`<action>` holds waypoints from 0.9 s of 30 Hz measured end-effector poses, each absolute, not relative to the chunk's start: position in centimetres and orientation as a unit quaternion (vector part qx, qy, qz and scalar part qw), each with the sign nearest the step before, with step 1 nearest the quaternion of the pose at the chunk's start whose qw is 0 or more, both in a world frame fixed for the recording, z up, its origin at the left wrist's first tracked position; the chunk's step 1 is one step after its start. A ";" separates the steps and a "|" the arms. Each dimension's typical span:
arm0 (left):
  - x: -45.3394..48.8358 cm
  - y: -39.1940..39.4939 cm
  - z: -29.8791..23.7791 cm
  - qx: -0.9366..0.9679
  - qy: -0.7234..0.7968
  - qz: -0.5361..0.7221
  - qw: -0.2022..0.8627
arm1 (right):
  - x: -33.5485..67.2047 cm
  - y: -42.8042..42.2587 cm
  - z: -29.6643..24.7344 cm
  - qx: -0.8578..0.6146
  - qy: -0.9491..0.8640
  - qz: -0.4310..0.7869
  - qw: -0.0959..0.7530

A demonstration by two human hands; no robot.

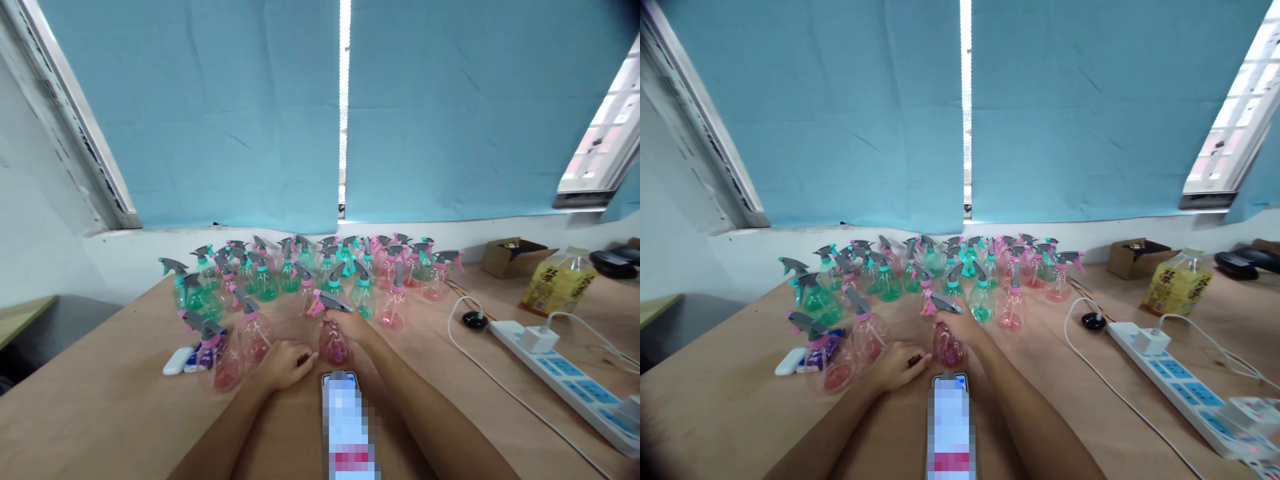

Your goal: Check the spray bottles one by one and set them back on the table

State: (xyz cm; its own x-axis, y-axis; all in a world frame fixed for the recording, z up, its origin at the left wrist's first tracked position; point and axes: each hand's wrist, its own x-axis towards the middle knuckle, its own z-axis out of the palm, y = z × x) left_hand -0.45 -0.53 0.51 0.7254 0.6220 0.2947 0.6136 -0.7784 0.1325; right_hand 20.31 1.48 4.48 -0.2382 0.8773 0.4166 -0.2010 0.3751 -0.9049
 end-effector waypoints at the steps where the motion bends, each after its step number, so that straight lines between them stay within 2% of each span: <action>1: -0.5 -0.5 0.5 0.929 0.333 0.163 0.013 | 20.2 1.5 4.4 -0.273 -0.612 0.487 0.559; 20: -0.6 -0.8 0.6 0.923 0.351 0.155 0.010 | 19.8 1.6 3.8 -0.285 -0.600 0.487 0.567; 27: -0.5 -0.8 0.5 0.924 0.347 0.163 0.007 | 19.9 0.7 3.3 -0.294 -0.623 0.394 0.609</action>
